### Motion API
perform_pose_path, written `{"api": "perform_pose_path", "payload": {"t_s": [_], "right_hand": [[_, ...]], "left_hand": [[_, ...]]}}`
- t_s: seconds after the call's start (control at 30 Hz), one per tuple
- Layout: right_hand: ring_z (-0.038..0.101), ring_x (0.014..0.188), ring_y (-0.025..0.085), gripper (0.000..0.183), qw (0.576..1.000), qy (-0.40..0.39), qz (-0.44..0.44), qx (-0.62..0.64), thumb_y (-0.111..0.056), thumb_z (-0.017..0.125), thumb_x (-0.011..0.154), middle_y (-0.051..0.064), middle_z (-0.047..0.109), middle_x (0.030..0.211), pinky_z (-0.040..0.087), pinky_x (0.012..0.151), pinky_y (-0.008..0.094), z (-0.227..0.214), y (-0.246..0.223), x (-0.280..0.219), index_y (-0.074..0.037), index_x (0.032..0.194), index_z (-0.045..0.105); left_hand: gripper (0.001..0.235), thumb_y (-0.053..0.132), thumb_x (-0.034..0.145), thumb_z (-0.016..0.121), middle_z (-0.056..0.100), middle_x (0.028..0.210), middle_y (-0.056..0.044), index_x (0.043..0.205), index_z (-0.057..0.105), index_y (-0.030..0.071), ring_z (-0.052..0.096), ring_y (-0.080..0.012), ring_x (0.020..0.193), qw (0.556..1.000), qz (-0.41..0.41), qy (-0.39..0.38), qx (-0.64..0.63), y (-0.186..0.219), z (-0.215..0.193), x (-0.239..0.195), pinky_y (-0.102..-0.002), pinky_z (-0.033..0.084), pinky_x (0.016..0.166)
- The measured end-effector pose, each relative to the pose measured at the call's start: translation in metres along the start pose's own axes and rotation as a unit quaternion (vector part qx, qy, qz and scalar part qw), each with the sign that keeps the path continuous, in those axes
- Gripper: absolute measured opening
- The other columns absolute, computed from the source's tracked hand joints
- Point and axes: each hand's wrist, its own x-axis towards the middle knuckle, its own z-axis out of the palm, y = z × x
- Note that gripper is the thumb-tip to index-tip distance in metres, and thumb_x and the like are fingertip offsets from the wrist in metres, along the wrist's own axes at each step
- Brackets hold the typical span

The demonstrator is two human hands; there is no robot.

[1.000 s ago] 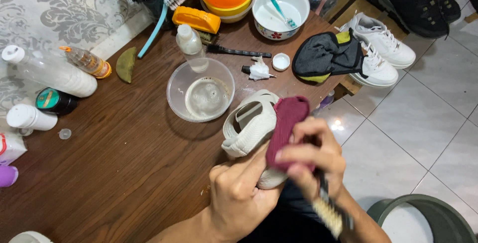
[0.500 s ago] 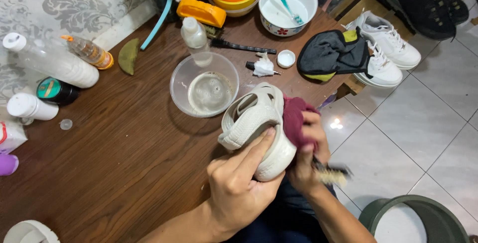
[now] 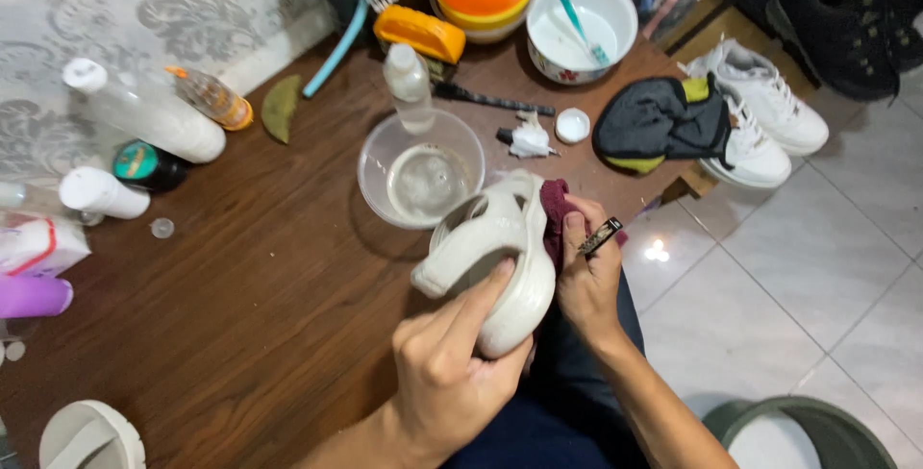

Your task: The person scrubs a white sandal with a brush and a cleaning solution, repeatedly dipping the brush into a bowl of water. They wipe the sandal with a cloth and continue scrubbing different parts of the shoe, including the sole and the straps.

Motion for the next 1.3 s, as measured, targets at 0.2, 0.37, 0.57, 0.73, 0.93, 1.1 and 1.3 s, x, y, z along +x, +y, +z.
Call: {"api": "perform_pose_path", "payload": {"t_s": [0.2, 0.37, 0.57, 0.73, 0.93, 1.1, 1.3], "right_hand": [[0.055, 0.136, 0.023, 0.065, 0.975, -0.076, 0.202, 0.046, -0.054, 0.041, 0.097, 0.011, 0.062, 0.143, 0.041, 0.112, 0.037, 0.039, -0.019, 0.019, -0.009, 0.142, 0.056], [0.052, 0.138, 0.025, 0.069, 0.971, -0.106, 0.209, 0.053, -0.056, 0.043, 0.095, 0.013, 0.059, 0.146, 0.039, 0.113, 0.038, 0.069, -0.009, 0.017, -0.008, 0.142, 0.056], [0.058, 0.132, 0.023, 0.063, 0.96, -0.197, 0.175, 0.097, -0.053, 0.045, 0.096, 0.012, 0.064, 0.141, 0.045, 0.11, 0.037, 0.12, -0.023, 0.021, -0.01, 0.138, 0.06], [0.059, 0.131, 0.022, 0.068, 0.946, -0.212, 0.196, 0.147, -0.057, 0.049, 0.091, 0.013, 0.064, 0.141, 0.042, 0.112, 0.036, 0.128, -0.053, 0.032, -0.008, 0.138, 0.06], [0.049, 0.078, 0.011, 0.024, 0.974, -0.17, 0.04, -0.144, -0.032, 0.052, 0.105, -0.004, 0.058, 0.078, 0.04, 0.072, 0.033, 0.066, -0.039, 0.045, -0.014, 0.091, 0.06], [0.051, 0.13, 0.035, 0.043, 0.906, -0.252, -0.06, -0.336, -0.041, 0.063, 0.092, 0.015, 0.059, 0.138, 0.044, 0.1, 0.054, 0.049, -0.051, 0.05, -0.012, 0.123, 0.069], [0.058, 0.116, 0.033, 0.035, 0.887, -0.331, -0.244, -0.208, -0.011, 0.05, 0.091, 0.013, 0.066, 0.124, 0.043, 0.101, 0.045, 0.1, -0.112, 0.083, -0.004, 0.123, 0.065]], "left_hand": [[0.036, 0.001, 0.081, 0.081, 0.079, 0.105, -0.016, 0.115, 0.069, -0.005, 0.082, -0.0223, 0.088, 0.999, -0.005, 0.039, 0.023, -0.004, -0.014, -0.001, -0.03, 0.065, 0.082], [0.038, -0.001, 0.079, 0.082, 0.079, 0.107, -0.014, 0.115, 0.07, -0.004, 0.081, -0.0194, 0.089, 0.996, -0.015, 0.047, 0.074, -0.011, -0.026, -0.008, -0.027, 0.064, 0.078], [0.045, 0.001, 0.08, 0.086, 0.077, 0.113, -0.017, 0.12, 0.068, -0.006, 0.081, -0.0237, 0.092, 0.989, -0.038, 0.053, 0.134, -0.028, -0.05, -0.01, -0.031, 0.065, 0.083], [0.041, 0.01, 0.084, 0.086, 0.08, 0.101, -0.014, 0.12, 0.07, -0.002, 0.076, -0.0211, 0.072, 0.975, -0.056, 0.082, 0.201, -0.041, -0.086, -0.005, -0.035, 0.06, 0.069], [0.043, 0.026, 0.088, 0.087, 0.079, 0.101, -0.011, 0.115, 0.069, -0.003, 0.074, -0.0211, 0.074, 0.958, -0.038, 0.126, 0.255, -0.04, -0.132, 0.016, -0.035, 0.059, 0.071], [0.042, 0.034, 0.082, 0.093, 0.077, 0.094, -0.008, 0.107, 0.076, 0.005, 0.063, -0.0255, 0.069, 0.945, -0.093, 0.081, 0.303, -0.052, -0.149, 0.026, -0.04, 0.052, 0.062], [0.04, 0.036, 0.079, 0.095, 0.061, 0.071, -0.006, 0.1, 0.076, 0.007, 0.055, -0.0232, 0.065, 0.962, -0.068, 0.057, 0.258, -0.072, -0.156, 0.028, -0.041, 0.047, 0.064]]}}
